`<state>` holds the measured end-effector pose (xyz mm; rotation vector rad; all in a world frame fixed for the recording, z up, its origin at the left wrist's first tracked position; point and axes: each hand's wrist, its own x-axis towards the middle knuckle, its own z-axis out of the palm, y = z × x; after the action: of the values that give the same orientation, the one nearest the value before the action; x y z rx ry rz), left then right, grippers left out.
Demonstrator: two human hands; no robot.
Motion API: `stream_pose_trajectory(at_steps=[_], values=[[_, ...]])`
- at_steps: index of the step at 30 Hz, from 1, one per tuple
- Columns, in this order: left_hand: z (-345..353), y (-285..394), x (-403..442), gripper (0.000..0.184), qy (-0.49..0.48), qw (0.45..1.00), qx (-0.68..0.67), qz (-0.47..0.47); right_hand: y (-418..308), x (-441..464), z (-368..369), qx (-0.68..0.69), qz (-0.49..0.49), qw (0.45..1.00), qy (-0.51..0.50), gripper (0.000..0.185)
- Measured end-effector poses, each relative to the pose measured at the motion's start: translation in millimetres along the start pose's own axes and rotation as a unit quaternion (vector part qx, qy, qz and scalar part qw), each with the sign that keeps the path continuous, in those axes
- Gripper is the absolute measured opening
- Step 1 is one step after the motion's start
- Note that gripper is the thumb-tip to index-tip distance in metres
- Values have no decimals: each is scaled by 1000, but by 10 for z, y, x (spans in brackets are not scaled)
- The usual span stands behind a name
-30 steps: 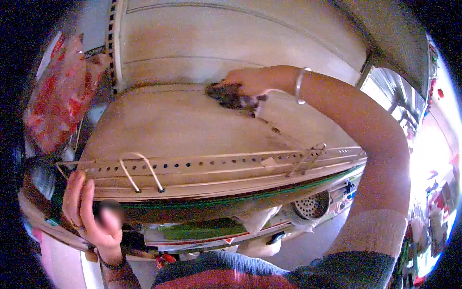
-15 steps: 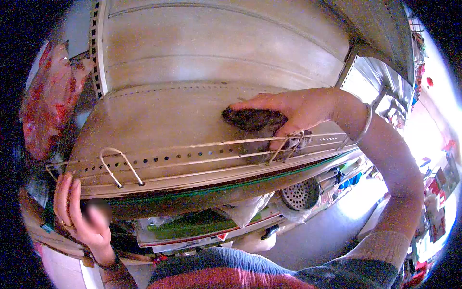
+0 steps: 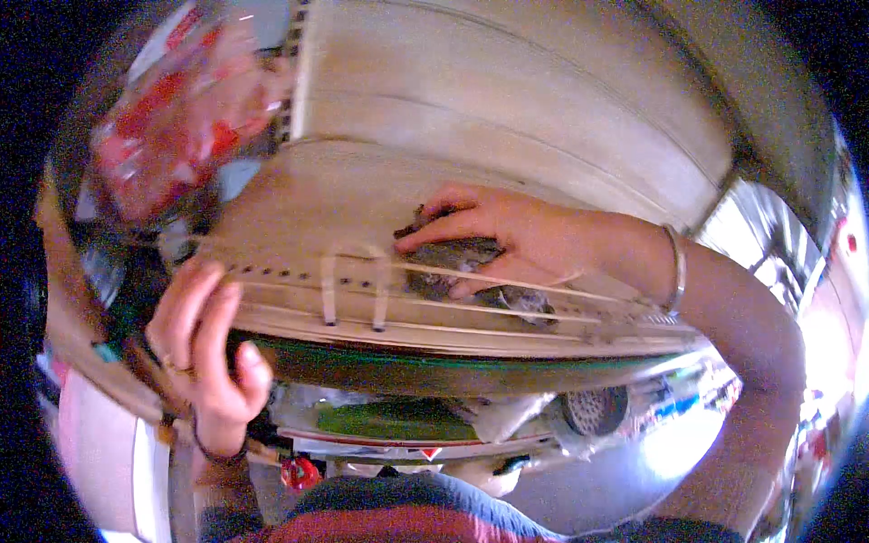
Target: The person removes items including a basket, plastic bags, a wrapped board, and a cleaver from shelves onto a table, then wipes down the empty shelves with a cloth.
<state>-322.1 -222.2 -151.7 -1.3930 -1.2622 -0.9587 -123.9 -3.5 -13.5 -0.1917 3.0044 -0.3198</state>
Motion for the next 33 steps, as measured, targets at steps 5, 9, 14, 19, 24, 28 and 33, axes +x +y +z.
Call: stream_pose_trajectory(at_steps=[5,9,14,19,24,28,33], values=[[-10,-3,-20,29,27,999,-7,-29,-31,805,-9,-30,-125,992,-2,56],[-111,-30,-153,24,63,992,-101,-46,-114,1452,50,-40,-209,976,32,48],[-393,-187,-413,24,70,991,-63,-97,-243,1869,110,-56,-228,970,68,40],[-472,-231,-584,23,85,986,-75,-121,-398,1848,144,-11,-64,990,122,38],[-604,-213,-851,19,45,989,-53,-134,-369,1767,30,231,37,963,135,40],[-695,-285,-1059,17,35,985,-51,-160,-587,1559,-75,452,99,870,169,43],[-768,-326,-1220,19,14,980,-79,-183,-299,1396,-295,566,60,810,144,36]])
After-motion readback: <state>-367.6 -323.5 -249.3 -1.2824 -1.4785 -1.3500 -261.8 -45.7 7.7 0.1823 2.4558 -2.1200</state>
